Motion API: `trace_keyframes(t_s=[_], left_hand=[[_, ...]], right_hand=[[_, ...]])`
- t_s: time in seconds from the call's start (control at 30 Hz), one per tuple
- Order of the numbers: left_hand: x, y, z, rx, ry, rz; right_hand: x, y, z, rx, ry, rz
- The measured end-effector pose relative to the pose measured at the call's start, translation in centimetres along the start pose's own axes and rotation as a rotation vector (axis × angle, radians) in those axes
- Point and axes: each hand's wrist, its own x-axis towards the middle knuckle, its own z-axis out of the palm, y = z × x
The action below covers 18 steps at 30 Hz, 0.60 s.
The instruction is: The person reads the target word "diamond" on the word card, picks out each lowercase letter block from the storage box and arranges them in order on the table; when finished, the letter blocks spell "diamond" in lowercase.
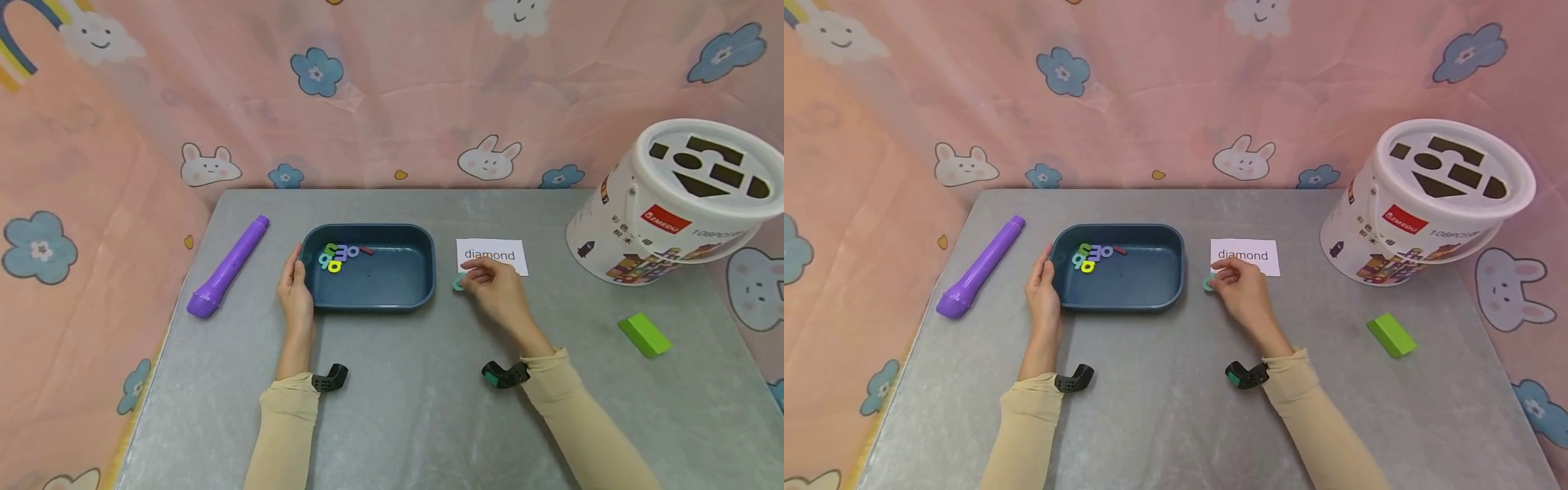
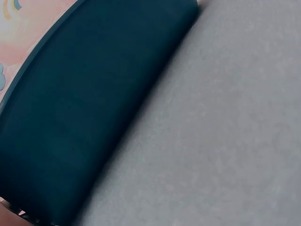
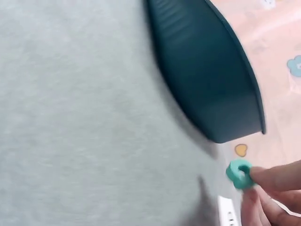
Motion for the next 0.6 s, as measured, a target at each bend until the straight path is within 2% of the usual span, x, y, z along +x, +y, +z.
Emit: trace_keyframes(t_s=[0.13, 0.23, 0.6], left_hand=[[0.0, 0.0, 0.0, 0.007, -0.002, -0.002], [0.0, 0.0, -0.1, 0.013, -0.004, -0.002], [0.2, -0.2, -0.1, 0.002, -0.007, 0.001]], right_hand=[[-0.2, 0.5, 0.5, -0.03, -0.091, 0.02], [-0.3, 0.8, 0.9, -0.058, -0.13, 0.021], [-0.1, 0.7, 1.7, -0.184, -0.107, 0.028]])
